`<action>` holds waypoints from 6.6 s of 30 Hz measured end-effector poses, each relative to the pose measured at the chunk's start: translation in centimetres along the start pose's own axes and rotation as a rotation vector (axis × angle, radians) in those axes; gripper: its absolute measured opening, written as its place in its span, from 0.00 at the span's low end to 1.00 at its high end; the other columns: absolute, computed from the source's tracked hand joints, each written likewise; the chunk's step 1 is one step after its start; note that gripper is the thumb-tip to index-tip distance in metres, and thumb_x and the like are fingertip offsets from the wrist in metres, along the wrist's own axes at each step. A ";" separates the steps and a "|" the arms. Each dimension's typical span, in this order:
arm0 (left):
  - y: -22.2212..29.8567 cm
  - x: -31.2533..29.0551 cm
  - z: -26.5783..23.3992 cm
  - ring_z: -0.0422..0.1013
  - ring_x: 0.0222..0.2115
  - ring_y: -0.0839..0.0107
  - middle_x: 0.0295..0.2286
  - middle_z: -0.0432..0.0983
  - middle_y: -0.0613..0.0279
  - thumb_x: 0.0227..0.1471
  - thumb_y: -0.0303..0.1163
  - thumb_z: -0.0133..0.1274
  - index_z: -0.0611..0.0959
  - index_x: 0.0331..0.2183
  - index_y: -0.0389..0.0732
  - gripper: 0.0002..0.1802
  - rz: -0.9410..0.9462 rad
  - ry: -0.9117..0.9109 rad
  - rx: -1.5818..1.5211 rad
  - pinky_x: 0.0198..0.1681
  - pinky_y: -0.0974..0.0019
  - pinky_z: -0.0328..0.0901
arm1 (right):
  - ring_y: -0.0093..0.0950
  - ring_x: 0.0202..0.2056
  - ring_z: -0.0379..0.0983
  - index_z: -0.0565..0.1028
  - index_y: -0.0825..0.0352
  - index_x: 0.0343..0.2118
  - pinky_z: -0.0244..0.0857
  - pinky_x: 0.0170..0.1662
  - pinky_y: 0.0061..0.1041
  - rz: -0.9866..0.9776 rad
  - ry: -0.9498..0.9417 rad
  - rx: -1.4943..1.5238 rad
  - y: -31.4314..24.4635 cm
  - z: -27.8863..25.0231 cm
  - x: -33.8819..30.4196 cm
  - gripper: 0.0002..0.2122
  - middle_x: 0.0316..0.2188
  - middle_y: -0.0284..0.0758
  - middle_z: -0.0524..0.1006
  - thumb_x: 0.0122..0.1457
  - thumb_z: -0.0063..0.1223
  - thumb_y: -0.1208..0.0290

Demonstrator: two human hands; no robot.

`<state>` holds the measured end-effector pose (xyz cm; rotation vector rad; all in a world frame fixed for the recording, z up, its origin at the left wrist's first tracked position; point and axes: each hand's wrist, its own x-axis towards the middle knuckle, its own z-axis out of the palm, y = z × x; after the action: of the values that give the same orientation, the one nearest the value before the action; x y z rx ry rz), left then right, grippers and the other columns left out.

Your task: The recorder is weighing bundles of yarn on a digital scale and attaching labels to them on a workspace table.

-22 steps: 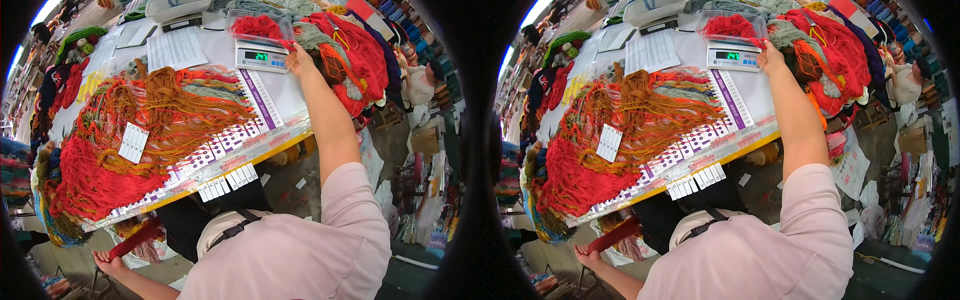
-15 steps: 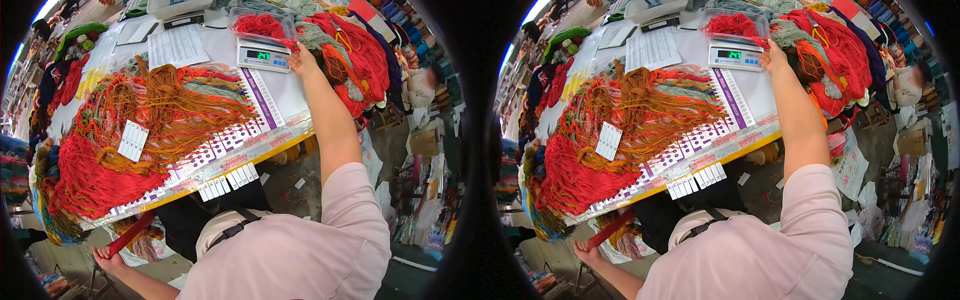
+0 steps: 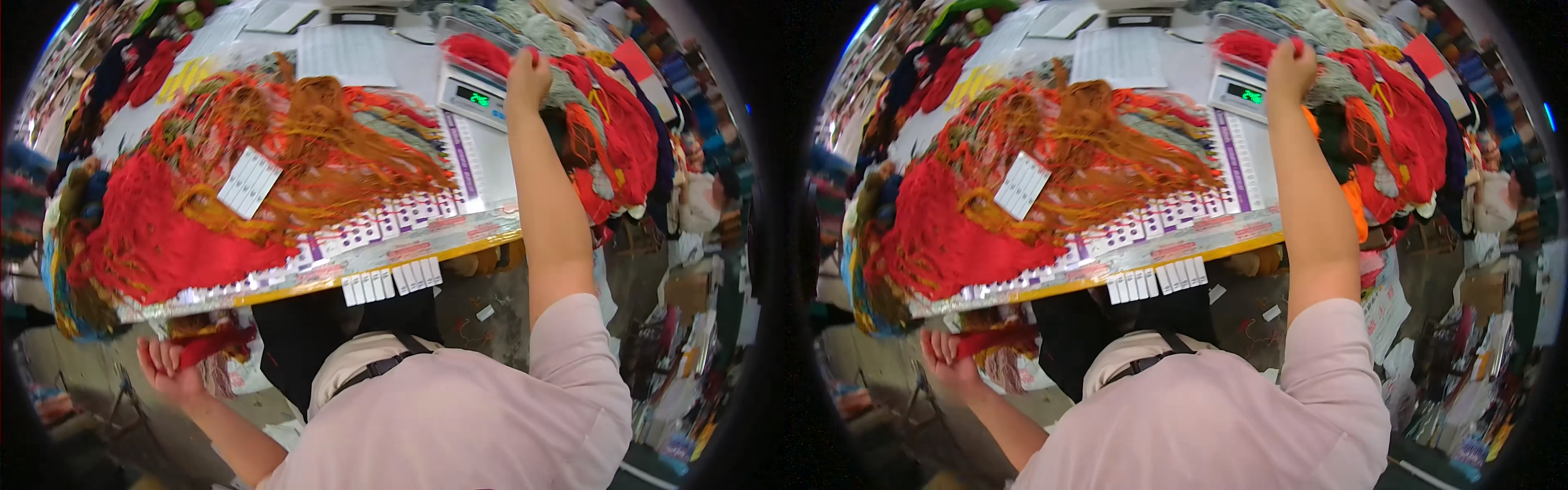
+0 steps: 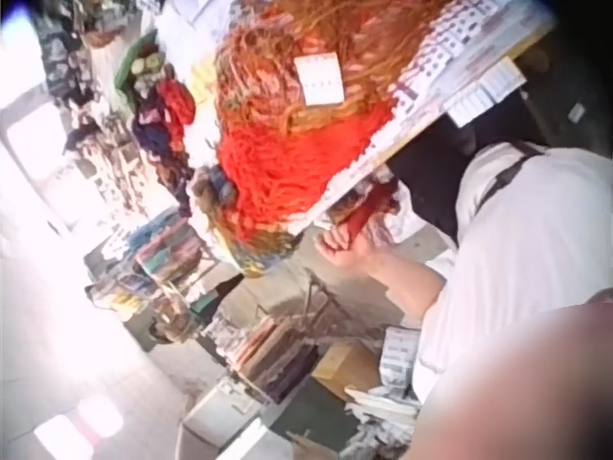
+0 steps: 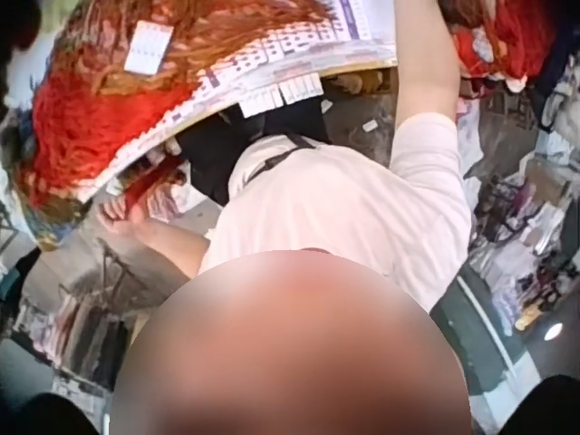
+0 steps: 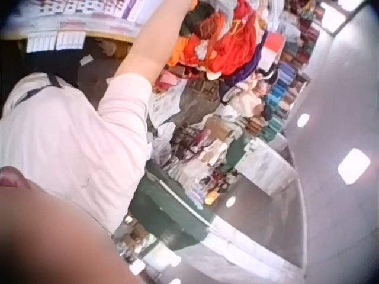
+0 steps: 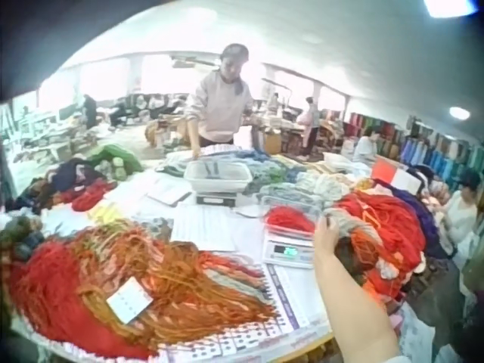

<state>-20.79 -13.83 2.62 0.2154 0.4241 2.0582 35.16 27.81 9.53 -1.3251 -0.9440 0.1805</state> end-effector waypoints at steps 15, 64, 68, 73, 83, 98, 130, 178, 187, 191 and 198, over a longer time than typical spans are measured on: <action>-9.7 -2.7 12.5 0.58 0.18 0.85 0.20 0.67 0.72 0.57 0.32 0.48 0.71 0.52 0.32 0.22 -0.163 -0.111 0.411 0.22 0.79 0.54 | 0.18 0.25 0.73 0.73 0.73 0.35 0.68 0.29 0.18 0.377 -1.647 0.349 -23.7 -2.3 -34.2 0.07 0.26 0.33 0.77 0.55 0.51 0.76; -8.4 -7.1 1.7 0.50 0.08 0.83 0.16 0.56 0.73 0.59 0.32 0.40 0.74 0.33 0.40 0.09 -0.786 -0.341 -0.262 0.12 0.77 0.45 | 0.17 0.19 0.63 0.74 0.68 0.35 0.55 0.22 0.19 -0.022 -1.578 -0.065 -18.8 -0.4 -29.0 0.10 0.17 0.28 0.68 0.54 0.54 0.67; -9.8 -5.7 8.0 0.51 0.09 0.86 0.33 0.71 0.61 0.58 0.32 0.42 0.62 0.57 0.42 0.25 -0.468 -0.308 0.040 0.13 0.79 0.54 | 0.43 0.33 0.74 0.74 0.72 0.32 0.68 0.37 0.39 -0.638 -1.713 -0.110 -19.3 -2.9 -31.8 0.10 0.25 0.47 0.75 0.49 0.53 0.71; -13.5 -4.2 10.9 0.52 0.12 0.88 0.43 0.71 0.59 0.59 0.32 0.41 0.62 0.58 0.39 0.26 -0.253 -0.253 0.769 0.17 0.77 0.61 | 0.46 0.34 0.72 0.73 0.71 0.31 0.65 0.38 0.41 -0.581 -1.551 -0.241 -18.9 -5.6 -32.0 0.08 0.28 0.47 0.75 0.50 0.50 0.74; -17.9 -4.3 9.1 0.57 0.12 0.84 0.16 0.68 0.71 0.57 0.31 0.49 0.81 0.36 0.36 0.10 -0.553 -0.287 0.934 0.14 0.79 0.50 | 0.40 0.31 0.71 0.69 0.68 0.28 0.66 0.36 0.33 -0.210 -1.024 0.083 -14.0 -11.5 -33.2 0.05 0.26 0.41 0.73 0.50 0.53 0.75; -16.7 -3.2 6.9 0.56 0.12 0.85 0.24 0.77 0.57 0.55 0.26 0.49 0.76 0.33 0.36 0.04 -0.379 -0.217 0.804 0.16 0.79 0.52 | 0.12 0.25 0.64 0.77 0.71 0.25 0.57 0.29 0.14 0.655 -0.575 0.148 -3.8 -17.4 -31.5 0.05 0.21 0.25 0.74 0.54 0.55 0.75; -11.9 -3.8 7.9 0.66 0.26 0.83 0.22 0.72 0.68 0.49 0.22 0.55 0.77 0.29 0.34 0.03 -0.217 -0.390 1.118 0.30 0.76 0.63 | 0.20 0.19 0.62 0.68 0.68 0.48 0.58 0.25 0.19 -0.074 -1.394 0.346 -14.6 -6.8 -37.4 0.13 0.16 0.31 0.67 0.59 0.47 0.77; -7.9 -2.7 8.5 0.60 0.17 0.85 0.18 0.69 0.72 0.54 0.31 0.53 0.81 0.31 0.35 0.09 -0.309 -0.536 1.057 0.20 0.77 0.53 | 0.17 0.26 0.66 0.75 0.68 0.34 0.59 0.30 0.15 0.258 -1.418 0.487 -18.0 -6.0 -37.2 0.05 0.23 0.30 0.73 0.53 0.55 0.80; -4.6 -1.9 10.2 0.49 0.11 0.87 0.13 0.59 0.77 0.54 0.35 0.52 0.81 0.36 0.37 0.12 -0.551 -0.262 0.826 0.13 0.79 0.42 | 0.26 0.23 0.73 0.78 0.66 0.30 0.65 0.26 0.22 -0.481 -1.173 0.267 -19.0 -4.3 -35.2 0.06 0.23 0.36 0.76 0.47 0.61 0.79; 3.5 -0.2 10.2 0.46 0.11 0.91 0.16 0.56 0.79 0.57 0.31 0.44 0.69 0.54 0.34 0.24 -0.187 -0.187 0.864 0.13 0.80 0.38 | 0.16 0.27 0.69 0.78 0.68 0.34 0.61 0.31 0.14 -0.587 -1.041 0.226 -21.1 -3.8 -29.4 0.06 0.27 0.30 0.77 0.52 0.58 0.80; 15.1 -4.5 10.1 0.45 0.11 0.90 0.17 0.56 0.75 0.62 0.31 0.39 0.53 0.61 0.38 0.29 0.130 -0.215 0.939 0.13 0.83 0.43 | 0.15 0.32 0.70 0.77 0.73 0.37 0.62 0.36 0.12 -0.505 -1.119 0.436 -26.3 -8.3 -24.6 0.08 0.33 0.33 0.78 0.54 0.53 0.80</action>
<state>-27.45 -22.48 17.89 1.0294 1.2395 1.7852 15.01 -0.88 21.17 -0.4684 -1.9990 0.7298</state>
